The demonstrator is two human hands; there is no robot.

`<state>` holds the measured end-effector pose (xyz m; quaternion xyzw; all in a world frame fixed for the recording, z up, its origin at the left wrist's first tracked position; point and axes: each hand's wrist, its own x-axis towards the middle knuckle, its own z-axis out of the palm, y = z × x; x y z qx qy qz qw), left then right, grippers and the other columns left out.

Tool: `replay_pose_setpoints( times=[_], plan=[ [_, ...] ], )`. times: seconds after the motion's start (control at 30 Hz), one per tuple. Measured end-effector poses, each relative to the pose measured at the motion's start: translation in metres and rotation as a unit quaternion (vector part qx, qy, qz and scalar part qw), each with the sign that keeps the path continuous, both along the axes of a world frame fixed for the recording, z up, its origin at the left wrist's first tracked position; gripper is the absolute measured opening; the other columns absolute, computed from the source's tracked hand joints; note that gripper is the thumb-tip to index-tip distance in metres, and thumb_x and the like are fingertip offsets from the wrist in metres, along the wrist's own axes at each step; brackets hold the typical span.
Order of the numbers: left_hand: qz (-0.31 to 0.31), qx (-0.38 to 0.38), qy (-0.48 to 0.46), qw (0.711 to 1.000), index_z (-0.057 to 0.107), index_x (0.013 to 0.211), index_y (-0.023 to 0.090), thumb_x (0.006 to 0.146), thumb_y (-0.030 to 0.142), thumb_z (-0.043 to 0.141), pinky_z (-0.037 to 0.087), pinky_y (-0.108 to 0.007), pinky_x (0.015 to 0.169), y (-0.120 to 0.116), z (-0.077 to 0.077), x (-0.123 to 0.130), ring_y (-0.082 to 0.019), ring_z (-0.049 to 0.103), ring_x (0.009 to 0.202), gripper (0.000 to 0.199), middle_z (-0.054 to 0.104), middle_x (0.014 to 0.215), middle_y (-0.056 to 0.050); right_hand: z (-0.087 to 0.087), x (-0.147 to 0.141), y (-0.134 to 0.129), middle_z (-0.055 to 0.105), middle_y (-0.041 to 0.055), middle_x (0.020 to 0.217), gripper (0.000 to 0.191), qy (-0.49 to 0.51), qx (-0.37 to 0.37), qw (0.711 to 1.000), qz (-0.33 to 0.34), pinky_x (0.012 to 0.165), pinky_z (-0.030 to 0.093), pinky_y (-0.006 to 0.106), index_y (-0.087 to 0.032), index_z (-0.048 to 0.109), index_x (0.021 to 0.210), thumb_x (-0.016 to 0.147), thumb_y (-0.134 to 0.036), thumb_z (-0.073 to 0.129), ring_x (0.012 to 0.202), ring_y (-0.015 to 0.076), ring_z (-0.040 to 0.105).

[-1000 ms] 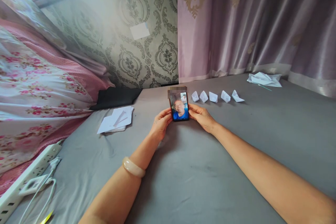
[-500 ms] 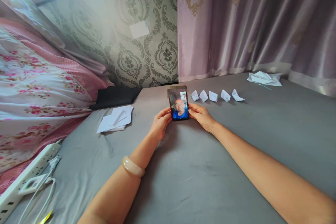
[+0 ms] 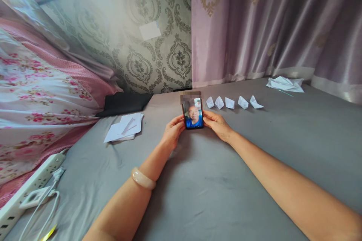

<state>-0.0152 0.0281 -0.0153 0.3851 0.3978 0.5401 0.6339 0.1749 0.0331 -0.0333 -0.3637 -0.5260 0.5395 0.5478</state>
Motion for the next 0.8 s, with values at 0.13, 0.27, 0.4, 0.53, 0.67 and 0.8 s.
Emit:
replay_pose_setpoints(
  times=[0.13, 0.27, 0.4, 0.53, 0.67, 0.8],
  plan=[
    [0.001, -0.001, 0.004, 1.0, 0.071, 0.099, 0.014, 0.065, 0.011, 0.072, 0.045, -0.034, 0.098, -0.0002, 0.0005, -0.0004, -0.017, 0.066, 0.087, 0.034, 0.072, 0.092, -0.007, -0.0007, -0.0001, 0.0002, 0.069, 0.0013, 0.121, 0.048, 0.006, -0.005, 1.0, 0.008, 0.106, 0.041, 0.047, -0.029, 0.067, 0.119, 0.073, -0.043, 0.072, 0.119, 0.0251, 0.059],
    [0.0, 0.0, 0.006, 1.0, 0.071, 0.099, 0.014, 0.065, 0.011, 0.071, 0.046, -0.034, 0.097, -0.0002, 0.0004, -0.0003, -0.016, 0.066, 0.085, 0.034, 0.072, 0.091, -0.006, -0.0003, -0.0001, -0.0003, 0.069, 0.0007, 0.121, 0.048, 0.01, -0.009, 1.0, 0.003, 0.107, 0.041, 0.047, -0.029, 0.068, 0.118, 0.072, -0.042, 0.073, 0.118, 0.0253, 0.06],
    [-0.001, 0.005, 0.006, 1.0, 0.071, 0.098, 0.015, 0.064, 0.013, 0.073, 0.045, -0.034, 0.097, -0.0002, -0.0007, -0.0001, -0.017, 0.066, 0.087, 0.034, 0.072, 0.092, -0.006, 0.0004, -0.0001, -0.0007, 0.07, -0.0004, 0.118, 0.047, 0.016, -0.007, 1.0, 0.009, 0.107, 0.041, 0.047, -0.03, 0.068, 0.117, 0.072, -0.042, 0.073, 0.115, 0.0247, 0.061],
    [-0.006, 0.008, 0.007, 1.0, 0.071, 0.099, 0.015, 0.062, 0.015, 0.076, 0.045, -0.035, 0.098, -0.0001, -0.001, -0.0002, -0.018, 0.067, 0.089, 0.037, 0.072, 0.093, -0.006, 0.0005, 0.0001, -0.0009, 0.07, -0.0005, 0.118, 0.048, 0.017, -0.004, 1.0, 0.015, 0.107, 0.041, 0.046, -0.03, 0.068, 0.118, 0.072, -0.043, 0.073, 0.115, 0.0242, 0.062],
    [-0.003, 0.006, 0.005, 1.0, 0.072, 0.098, 0.015, 0.062, 0.014, 0.075, 0.046, -0.035, 0.098, -0.0001, -0.0009, -0.0003, -0.018, 0.067, 0.09, 0.036, 0.073, 0.093, -0.007, -0.0005, 0.0006, -0.0006, 0.07, -0.0001, 0.12, 0.048, 0.017, -0.002, 1.0, 0.016, 0.108, 0.041, 0.046, -0.03, 0.067, 0.119, 0.073, -0.043, 0.073, 0.116, 0.0239, 0.061],
    [0.0, 0.003, 0.006, 1.0, 0.072, 0.098, 0.015, 0.063, 0.012, 0.073, 0.046, -0.034, 0.097, 0.0001, -0.0008, -0.0001, -0.018, 0.066, 0.088, 0.035, 0.073, 0.094, -0.007, -0.002, 0.0009, 0.0002, 0.069, 0.0008, 0.121, 0.047, 0.019, -0.007, 1.0, 0.003, 0.108, 0.04, 0.047, -0.029, 0.068, 0.117, 0.072, -0.041, 0.074, 0.118, 0.0249, 0.06]
  ],
)
